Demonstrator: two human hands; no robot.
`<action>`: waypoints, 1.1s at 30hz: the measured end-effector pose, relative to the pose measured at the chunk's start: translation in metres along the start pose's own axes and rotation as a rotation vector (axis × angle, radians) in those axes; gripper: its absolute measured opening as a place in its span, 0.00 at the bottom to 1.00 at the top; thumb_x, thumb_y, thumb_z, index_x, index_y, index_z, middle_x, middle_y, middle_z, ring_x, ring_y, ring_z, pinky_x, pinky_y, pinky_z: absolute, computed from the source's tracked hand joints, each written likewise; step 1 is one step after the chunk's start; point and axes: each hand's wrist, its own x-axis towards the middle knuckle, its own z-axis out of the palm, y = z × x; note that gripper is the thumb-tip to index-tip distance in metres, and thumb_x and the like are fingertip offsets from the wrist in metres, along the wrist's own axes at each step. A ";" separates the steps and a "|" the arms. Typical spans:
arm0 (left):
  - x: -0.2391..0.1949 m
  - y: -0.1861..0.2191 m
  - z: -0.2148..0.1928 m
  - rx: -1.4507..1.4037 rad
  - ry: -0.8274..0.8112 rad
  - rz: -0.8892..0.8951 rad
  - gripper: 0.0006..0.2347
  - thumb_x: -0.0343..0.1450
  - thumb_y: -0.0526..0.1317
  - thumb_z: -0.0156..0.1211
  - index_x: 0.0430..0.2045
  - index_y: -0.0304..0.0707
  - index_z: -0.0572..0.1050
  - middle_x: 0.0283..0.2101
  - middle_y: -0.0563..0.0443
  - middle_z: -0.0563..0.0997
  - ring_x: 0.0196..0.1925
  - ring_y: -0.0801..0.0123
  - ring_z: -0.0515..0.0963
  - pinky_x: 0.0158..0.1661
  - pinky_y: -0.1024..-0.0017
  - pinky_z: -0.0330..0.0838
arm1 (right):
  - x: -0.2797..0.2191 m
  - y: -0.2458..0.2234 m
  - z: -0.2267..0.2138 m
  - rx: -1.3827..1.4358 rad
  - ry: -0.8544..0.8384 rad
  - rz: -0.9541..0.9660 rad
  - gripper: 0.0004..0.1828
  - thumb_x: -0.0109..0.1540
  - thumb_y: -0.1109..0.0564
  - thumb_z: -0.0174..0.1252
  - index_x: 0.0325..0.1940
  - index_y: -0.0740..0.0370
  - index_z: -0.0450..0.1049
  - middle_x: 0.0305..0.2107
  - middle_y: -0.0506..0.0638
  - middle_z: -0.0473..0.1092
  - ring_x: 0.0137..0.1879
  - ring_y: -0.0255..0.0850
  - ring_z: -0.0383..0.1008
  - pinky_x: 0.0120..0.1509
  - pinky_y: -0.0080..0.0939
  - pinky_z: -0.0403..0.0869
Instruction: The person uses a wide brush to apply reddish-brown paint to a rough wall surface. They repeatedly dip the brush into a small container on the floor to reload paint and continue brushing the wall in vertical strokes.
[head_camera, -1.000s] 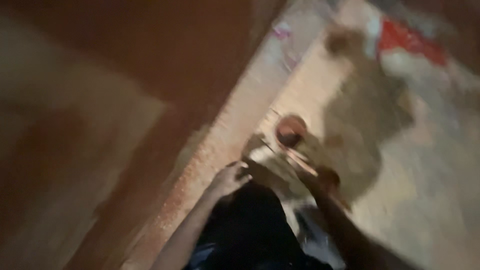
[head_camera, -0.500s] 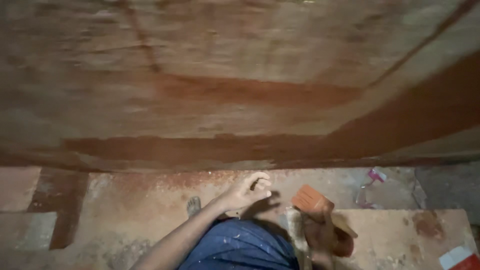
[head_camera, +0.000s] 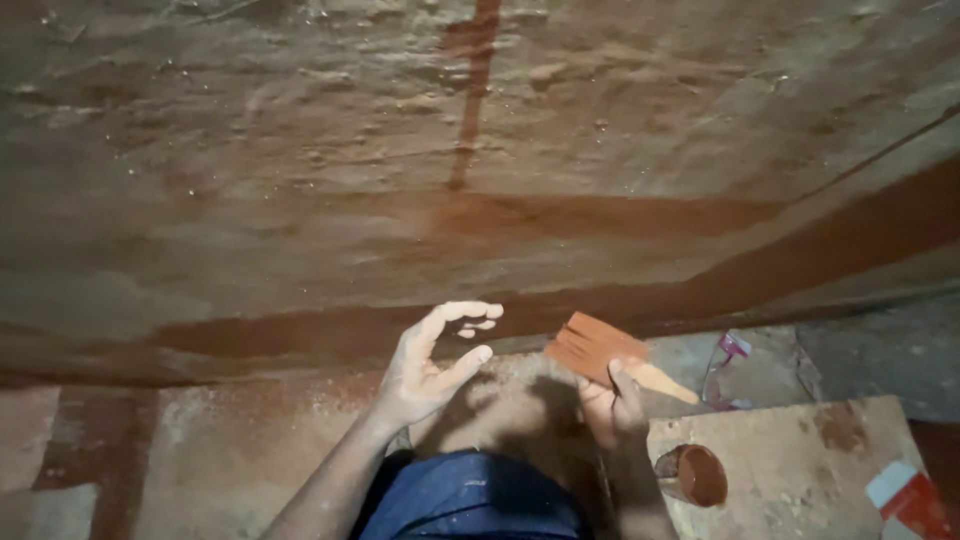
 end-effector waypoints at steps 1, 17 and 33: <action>0.003 0.008 -0.010 0.048 -0.003 0.045 0.18 0.69 0.30 0.65 0.54 0.33 0.74 0.55 0.43 0.82 0.55 0.64 0.82 0.56 0.66 0.75 | -0.002 0.000 0.016 -0.012 0.020 -0.012 0.23 0.67 0.64 0.48 0.67 0.70 0.62 0.61 0.65 0.66 0.68 0.58 0.67 0.72 0.62 0.64; 0.034 0.024 -0.109 0.184 -0.101 0.433 0.18 0.68 0.31 0.69 0.51 0.36 0.72 0.68 0.34 0.71 0.74 0.43 0.70 0.70 0.54 0.66 | -0.024 0.072 0.172 -0.424 -0.140 -0.524 0.22 0.62 0.69 0.59 0.60 0.71 0.68 0.50 0.58 0.73 0.57 0.44 0.74 0.66 0.43 0.73; 0.023 0.019 -0.129 0.231 -0.118 0.419 0.21 0.66 0.32 0.71 0.52 0.35 0.72 0.69 0.33 0.69 0.75 0.43 0.67 0.71 0.53 0.62 | -0.010 0.089 0.241 -0.836 -0.043 -0.837 0.20 0.63 0.69 0.63 0.56 0.66 0.66 0.49 0.50 0.68 0.55 0.34 0.70 0.63 0.35 0.72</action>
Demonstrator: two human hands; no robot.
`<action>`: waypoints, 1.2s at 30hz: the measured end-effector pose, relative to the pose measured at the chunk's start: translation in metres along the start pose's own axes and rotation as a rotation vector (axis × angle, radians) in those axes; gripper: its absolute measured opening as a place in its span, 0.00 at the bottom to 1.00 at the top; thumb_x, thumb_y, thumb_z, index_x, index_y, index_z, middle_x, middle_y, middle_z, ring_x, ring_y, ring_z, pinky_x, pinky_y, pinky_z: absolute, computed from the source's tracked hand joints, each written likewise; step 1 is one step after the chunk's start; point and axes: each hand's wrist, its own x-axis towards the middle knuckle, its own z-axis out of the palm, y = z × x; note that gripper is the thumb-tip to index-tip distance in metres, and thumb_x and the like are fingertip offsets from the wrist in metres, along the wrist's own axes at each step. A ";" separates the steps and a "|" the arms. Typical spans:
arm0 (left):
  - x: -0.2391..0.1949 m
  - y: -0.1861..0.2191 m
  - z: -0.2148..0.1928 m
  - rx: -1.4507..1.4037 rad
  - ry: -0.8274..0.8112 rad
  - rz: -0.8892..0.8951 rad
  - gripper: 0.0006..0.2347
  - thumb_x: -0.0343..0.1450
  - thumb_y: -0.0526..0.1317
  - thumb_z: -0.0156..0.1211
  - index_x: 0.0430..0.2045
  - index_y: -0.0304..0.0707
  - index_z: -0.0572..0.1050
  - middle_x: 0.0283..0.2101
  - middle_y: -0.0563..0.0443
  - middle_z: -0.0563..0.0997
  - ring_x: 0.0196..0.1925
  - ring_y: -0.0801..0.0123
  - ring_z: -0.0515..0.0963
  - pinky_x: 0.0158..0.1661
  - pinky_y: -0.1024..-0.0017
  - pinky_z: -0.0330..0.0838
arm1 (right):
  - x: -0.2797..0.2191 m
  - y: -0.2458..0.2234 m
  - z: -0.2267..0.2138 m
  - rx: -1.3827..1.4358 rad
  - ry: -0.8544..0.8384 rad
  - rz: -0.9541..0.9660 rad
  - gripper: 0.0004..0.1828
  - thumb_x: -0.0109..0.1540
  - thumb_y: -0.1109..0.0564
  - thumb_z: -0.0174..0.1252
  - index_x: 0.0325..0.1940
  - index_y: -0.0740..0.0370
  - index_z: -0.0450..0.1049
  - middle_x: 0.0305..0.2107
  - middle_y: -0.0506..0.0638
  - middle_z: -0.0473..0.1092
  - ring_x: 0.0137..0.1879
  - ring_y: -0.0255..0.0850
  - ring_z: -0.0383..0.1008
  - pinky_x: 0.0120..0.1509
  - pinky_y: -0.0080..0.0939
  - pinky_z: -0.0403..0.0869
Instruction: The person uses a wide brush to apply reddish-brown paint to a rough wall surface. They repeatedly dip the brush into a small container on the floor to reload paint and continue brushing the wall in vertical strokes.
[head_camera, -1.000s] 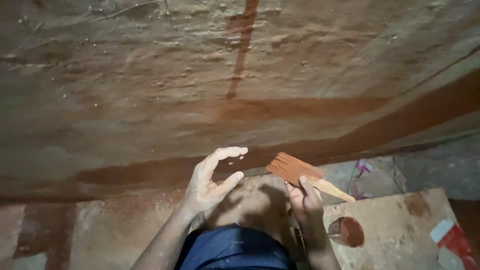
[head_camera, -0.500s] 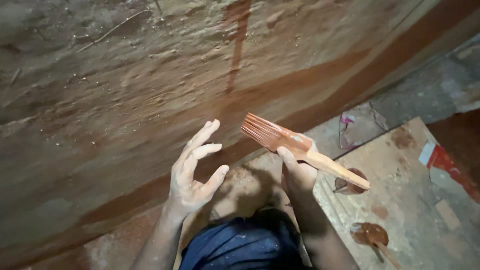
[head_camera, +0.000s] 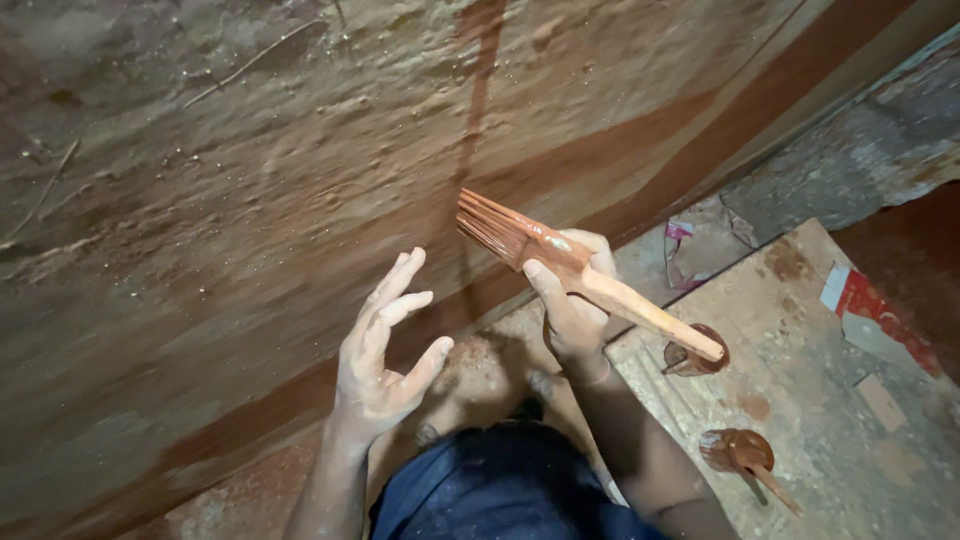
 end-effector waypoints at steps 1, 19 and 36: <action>-0.001 -0.001 0.000 -0.007 0.005 0.001 0.21 0.66 0.32 0.71 0.52 0.35 0.72 0.69 0.34 0.69 0.75 0.44 0.67 0.72 0.53 0.62 | 0.000 -0.001 0.000 -0.028 -0.010 -0.013 0.19 0.64 0.69 0.63 0.56 0.66 0.66 0.49 0.50 0.68 0.55 0.34 0.70 0.63 0.35 0.72; 0.004 -0.004 0.006 -0.054 -0.023 -0.012 0.21 0.66 0.31 0.71 0.52 0.35 0.71 0.69 0.35 0.70 0.74 0.44 0.68 0.70 0.55 0.64 | 0.006 0.001 0.010 -0.101 0.028 -0.025 0.19 0.65 0.68 0.63 0.58 0.67 0.66 0.50 0.51 0.69 0.57 0.34 0.70 0.65 0.35 0.71; 0.010 -0.007 0.009 -0.051 -0.073 0.004 0.21 0.66 0.33 0.71 0.52 0.35 0.71 0.69 0.36 0.70 0.74 0.44 0.68 0.70 0.55 0.64 | -0.003 0.014 0.008 -0.177 0.071 -0.045 0.26 0.67 0.68 0.61 0.68 0.74 0.64 0.56 0.56 0.72 0.61 0.38 0.73 0.69 0.38 0.72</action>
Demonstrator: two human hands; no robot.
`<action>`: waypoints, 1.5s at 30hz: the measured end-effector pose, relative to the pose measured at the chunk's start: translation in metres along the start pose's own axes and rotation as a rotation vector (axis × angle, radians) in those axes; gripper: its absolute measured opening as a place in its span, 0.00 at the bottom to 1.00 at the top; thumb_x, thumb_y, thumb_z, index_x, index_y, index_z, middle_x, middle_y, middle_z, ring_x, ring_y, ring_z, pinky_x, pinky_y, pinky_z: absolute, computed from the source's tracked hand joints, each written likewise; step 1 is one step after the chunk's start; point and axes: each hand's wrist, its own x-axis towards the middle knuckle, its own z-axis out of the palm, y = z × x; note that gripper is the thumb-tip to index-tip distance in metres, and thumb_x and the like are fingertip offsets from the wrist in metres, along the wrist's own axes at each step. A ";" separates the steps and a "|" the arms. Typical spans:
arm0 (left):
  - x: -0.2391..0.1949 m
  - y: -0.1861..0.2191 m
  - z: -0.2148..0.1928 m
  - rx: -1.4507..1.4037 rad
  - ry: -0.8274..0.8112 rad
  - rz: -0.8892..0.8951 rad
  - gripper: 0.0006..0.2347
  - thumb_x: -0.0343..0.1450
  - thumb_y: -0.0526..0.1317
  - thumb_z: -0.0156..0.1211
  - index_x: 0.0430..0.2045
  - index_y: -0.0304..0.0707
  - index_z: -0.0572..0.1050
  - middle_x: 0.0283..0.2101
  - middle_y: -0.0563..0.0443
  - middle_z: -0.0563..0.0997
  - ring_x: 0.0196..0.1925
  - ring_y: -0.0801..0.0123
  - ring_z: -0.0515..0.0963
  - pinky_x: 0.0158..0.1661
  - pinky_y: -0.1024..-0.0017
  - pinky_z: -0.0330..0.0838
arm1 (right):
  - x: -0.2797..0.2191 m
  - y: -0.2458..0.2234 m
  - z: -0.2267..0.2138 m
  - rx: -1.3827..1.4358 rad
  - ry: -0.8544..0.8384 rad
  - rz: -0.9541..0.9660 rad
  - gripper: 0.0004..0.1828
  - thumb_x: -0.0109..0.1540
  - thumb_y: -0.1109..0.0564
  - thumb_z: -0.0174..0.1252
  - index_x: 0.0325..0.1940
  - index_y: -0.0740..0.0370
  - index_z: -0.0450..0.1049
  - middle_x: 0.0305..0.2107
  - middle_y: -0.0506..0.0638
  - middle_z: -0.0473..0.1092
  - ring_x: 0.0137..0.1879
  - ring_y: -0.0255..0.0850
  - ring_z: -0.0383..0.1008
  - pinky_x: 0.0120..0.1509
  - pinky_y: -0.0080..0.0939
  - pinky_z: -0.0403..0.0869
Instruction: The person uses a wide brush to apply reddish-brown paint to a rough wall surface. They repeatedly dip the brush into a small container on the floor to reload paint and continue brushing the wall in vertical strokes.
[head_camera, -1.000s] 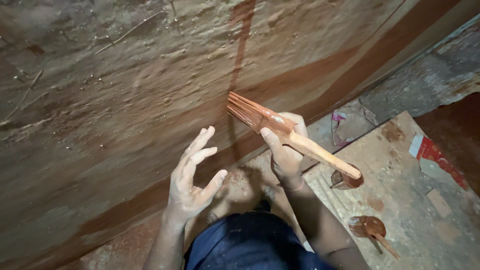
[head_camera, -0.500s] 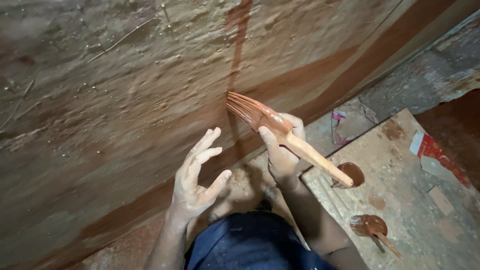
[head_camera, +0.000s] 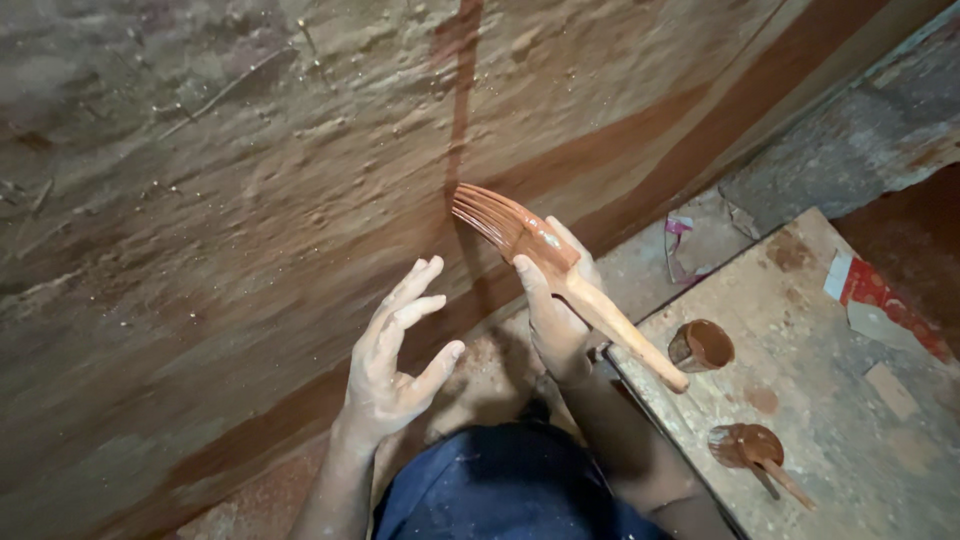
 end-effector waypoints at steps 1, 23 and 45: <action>0.000 0.001 0.000 0.005 0.000 0.002 0.21 0.66 0.33 0.71 0.52 0.36 0.71 0.68 0.36 0.71 0.74 0.44 0.68 0.70 0.55 0.64 | 0.002 0.000 0.001 0.019 0.018 0.000 0.26 0.67 0.67 0.61 0.68 0.74 0.63 0.56 0.56 0.71 0.61 0.38 0.73 0.69 0.38 0.72; -0.007 -0.003 0.000 -0.011 -0.021 -0.040 0.21 0.66 0.32 0.71 0.53 0.35 0.70 0.66 0.36 0.74 0.72 0.45 0.70 0.69 0.55 0.66 | -0.005 -0.045 0.020 -0.511 -0.012 -0.193 0.24 0.65 0.61 0.66 0.63 0.71 0.69 0.52 0.60 0.76 0.55 0.48 0.81 0.60 0.43 0.78; 0.002 -0.009 0.019 -0.039 -0.013 -0.002 0.19 0.66 0.30 0.69 0.50 0.33 0.71 0.61 0.36 0.77 0.66 0.46 0.77 0.65 0.56 0.70 | 0.020 -0.027 -0.011 -0.456 0.151 -0.214 0.22 0.68 0.63 0.64 0.64 0.73 0.69 0.54 0.63 0.75 0.57 0.48 0.78 0.64 0.44 0.76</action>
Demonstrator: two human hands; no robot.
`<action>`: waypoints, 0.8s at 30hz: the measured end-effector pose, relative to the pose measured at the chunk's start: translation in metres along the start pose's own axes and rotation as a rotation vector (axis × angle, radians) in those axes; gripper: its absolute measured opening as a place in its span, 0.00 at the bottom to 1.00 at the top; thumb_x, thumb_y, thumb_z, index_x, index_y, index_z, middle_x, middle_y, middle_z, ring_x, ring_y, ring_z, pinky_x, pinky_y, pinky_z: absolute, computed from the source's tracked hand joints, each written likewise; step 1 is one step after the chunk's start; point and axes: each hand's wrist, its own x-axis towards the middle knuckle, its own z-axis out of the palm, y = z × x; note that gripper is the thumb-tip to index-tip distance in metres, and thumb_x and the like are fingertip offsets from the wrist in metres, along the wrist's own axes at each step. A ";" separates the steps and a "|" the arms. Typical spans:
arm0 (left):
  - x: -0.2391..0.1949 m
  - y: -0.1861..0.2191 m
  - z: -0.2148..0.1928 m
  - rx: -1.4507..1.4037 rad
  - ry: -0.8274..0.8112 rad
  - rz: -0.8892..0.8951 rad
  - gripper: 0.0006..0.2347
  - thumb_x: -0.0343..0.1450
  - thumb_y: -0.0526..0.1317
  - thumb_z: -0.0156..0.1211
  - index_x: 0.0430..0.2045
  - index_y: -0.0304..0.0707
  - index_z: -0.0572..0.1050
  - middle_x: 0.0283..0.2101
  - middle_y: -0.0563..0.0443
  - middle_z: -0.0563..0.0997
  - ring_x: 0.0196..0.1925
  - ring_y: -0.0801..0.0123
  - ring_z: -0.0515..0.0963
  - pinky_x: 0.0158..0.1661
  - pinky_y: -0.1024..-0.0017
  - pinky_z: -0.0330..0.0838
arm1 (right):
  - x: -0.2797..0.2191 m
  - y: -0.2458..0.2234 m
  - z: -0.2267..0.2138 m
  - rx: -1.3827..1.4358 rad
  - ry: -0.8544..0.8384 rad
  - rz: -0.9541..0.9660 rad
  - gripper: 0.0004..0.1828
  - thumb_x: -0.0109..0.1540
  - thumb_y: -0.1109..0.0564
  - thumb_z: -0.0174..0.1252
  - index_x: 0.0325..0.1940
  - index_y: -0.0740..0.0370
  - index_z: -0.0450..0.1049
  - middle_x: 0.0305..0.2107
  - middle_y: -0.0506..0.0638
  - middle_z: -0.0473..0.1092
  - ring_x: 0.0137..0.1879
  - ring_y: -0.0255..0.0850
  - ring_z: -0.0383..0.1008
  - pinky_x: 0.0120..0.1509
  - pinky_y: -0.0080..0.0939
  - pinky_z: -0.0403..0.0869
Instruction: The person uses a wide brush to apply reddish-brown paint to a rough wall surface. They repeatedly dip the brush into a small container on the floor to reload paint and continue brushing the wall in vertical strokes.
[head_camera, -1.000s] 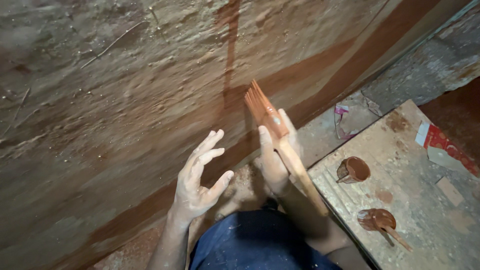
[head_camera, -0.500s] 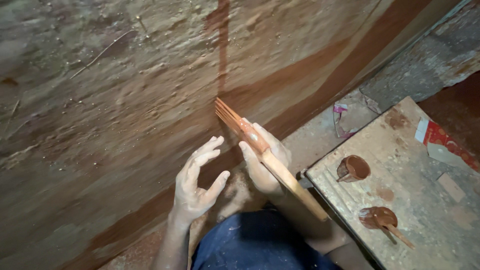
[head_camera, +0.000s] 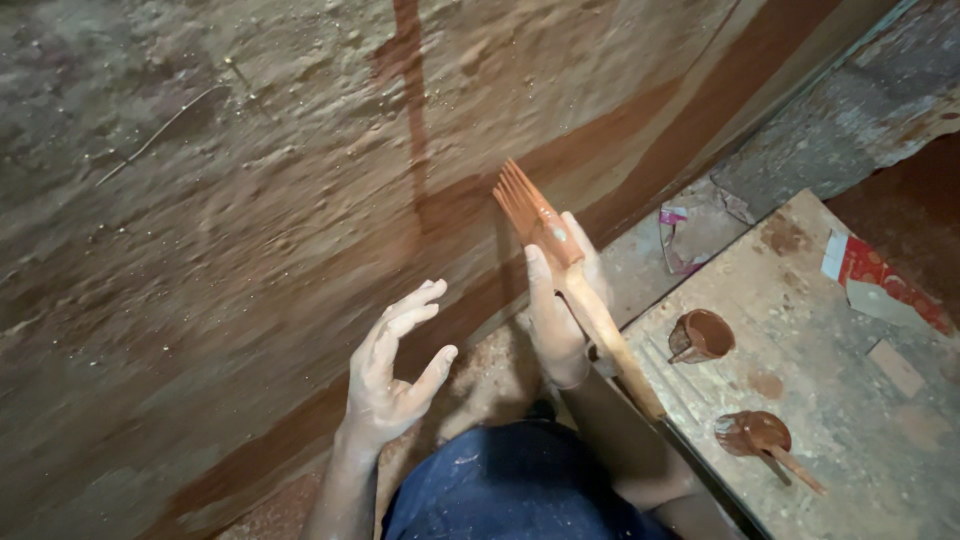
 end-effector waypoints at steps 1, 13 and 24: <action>0.001 0.000 0.001 -0.001 -0.004 -0.002 0.19 0.66 0.30 0.69 0.50 0.33 0.71 0.61 0.36 0.77 0.66 0.46 0.77 0.65 0.56 0.70 | -0.001 -0.003 0.002 -0.008 0.000 0.030 0.23 0.66 0.62 0.65 0.64 0.73 0.69 0.52 0.62 0.76 0.54 0.46 0.80 0.61 0.43 0.77; 0.007 -0.001 0.004 0.009 0.000 -0.005 0.19 0.67 0.30 0.68 0.51 0.33 0.70 0.60 0.36 0.78 0.66 0.46 0.77 0.64 0.57 0.71 | -0.001 -0.024 0.001 0.121 -0.195 -0.050 0.21 0.64 0.65 0.64 0.61 0.72 0.71 0.52 0.61 0.76 0.57 0.50 0.81 0.64 0.44 0.77; 0.010 0.001 0.011 -0.005 -0.012 0.007 0.18 0.68 0.30 0.68 0.51 0.33 0.71 0.60 0.36 0.78 0.65 0.47 0.78 0.64 0.57 0.71 | 0.010 0.005 -0.004 -0.012 -0.018 0.033 0.22 0.64 0.62 0.67 0.60 0.72 0.72 0.49 0.61 0.77 0.52 0.46 0.81 0.60 0.41 0.77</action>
